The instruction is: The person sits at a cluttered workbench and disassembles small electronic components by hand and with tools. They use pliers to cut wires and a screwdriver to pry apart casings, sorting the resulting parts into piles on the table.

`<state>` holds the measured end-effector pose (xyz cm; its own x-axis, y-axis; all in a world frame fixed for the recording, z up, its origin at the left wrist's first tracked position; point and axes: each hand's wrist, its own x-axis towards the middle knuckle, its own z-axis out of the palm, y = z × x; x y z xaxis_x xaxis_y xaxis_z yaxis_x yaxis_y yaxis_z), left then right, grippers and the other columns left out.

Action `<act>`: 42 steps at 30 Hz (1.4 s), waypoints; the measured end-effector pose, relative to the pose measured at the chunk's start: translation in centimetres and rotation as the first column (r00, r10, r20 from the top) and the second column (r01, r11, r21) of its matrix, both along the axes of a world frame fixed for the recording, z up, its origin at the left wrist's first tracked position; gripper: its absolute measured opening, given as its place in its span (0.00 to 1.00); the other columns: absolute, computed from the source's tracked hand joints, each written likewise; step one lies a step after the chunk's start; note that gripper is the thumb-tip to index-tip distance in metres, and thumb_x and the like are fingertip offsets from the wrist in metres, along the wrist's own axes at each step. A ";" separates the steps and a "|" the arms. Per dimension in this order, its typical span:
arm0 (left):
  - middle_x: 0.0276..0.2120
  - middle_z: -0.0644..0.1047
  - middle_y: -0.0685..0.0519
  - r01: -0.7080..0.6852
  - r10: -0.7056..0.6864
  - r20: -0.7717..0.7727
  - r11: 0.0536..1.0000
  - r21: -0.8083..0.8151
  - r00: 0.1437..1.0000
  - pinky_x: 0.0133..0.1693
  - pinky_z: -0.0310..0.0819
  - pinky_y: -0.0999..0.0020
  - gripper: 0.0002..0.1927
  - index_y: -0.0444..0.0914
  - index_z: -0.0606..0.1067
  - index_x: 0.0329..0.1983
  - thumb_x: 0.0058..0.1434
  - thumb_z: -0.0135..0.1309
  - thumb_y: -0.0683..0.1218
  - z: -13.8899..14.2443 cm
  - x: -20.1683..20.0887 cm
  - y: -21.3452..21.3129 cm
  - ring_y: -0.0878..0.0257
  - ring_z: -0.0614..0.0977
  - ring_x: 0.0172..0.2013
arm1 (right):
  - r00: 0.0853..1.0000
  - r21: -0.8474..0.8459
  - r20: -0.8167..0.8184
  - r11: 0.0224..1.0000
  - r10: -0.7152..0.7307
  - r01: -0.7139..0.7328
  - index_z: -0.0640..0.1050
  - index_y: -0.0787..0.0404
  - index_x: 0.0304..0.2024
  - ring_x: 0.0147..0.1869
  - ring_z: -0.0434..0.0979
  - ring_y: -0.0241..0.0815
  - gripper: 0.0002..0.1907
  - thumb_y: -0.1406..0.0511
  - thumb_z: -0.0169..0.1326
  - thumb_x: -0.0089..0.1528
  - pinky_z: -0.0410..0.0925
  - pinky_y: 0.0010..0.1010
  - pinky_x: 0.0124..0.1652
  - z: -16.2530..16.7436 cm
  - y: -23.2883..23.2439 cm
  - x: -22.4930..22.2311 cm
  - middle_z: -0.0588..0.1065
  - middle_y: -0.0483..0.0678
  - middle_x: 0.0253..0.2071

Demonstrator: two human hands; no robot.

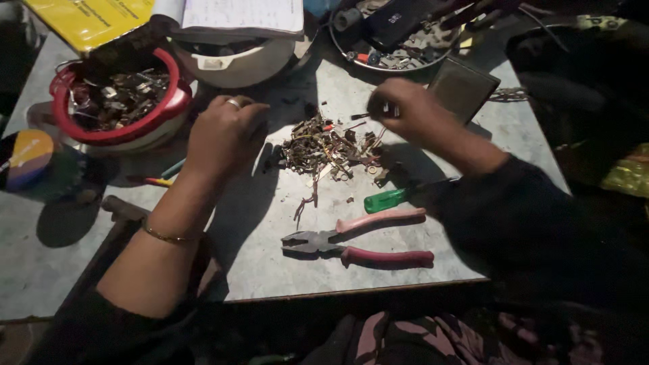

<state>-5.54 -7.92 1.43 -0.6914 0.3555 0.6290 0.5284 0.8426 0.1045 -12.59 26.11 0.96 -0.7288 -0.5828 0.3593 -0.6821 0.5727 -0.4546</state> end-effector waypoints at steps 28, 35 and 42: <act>0.43 0.82 0.47 0.072 -0.074 0.027 0.996 0.047 0.997 0.46 0.76 0.54 0.13 0.40 0.82 0.47 0.61 0.65 0.47 0.0 0.3 -0.1 0.46 0.81 0.45 | 0.857 0.203 -0.428 0.894 -0.287 0.401 0.76 0.66 0.45 0.56 0.75 0.56 0.12 0.67 0.65 0.65 0.68 0.46 0.55 1.3 9.5 0.2 0.75 0.55 0.43; 0.44 0.82 0.47 0.149 -0.157 0.068 0.983 0.102 0.985 0.47 0.76 0.54 0.13 0.41 0.81 0.51 0.62 0.64 0.44 0.6 1.0 1.0 0.46 0.81 0.45 | 0.766 0.240 -0.629 0.903 -0.135 0.356 0.79 0.59 0.40 0.50 0.76 0.50 0.12 0.64 0.68 0.58 0.68 0.41 0.51 1.2 6.0 1.2 0.78 0.50 0.43; 0.40 0.83 0.48 0.315 -0.448 0.309 0.863 0.396 0.839 0.40 0.80 0.62 0.18 0.40 0.79 0.52 0.60 0.67 0.47 -0.4 2.8 6.2 0.55 0.86 0.38 | 0.973 -0.272 0.181 0.958 0.144 -0.092 0.78 0.63 0.48 0.49 0.82 0.39 0.16 0.75 0.60 0.58 0.76 0.29 0.51 -1.4 -1.9 6.6 0.78 0.49 0.46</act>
<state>-2.71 -1.77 1.04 -0.7469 0.4689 0.4715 0.6626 0.4653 0.5869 -5.94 24.23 -0.45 -0.7319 -0.5746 0.3663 -0.6197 0.3376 -0.7085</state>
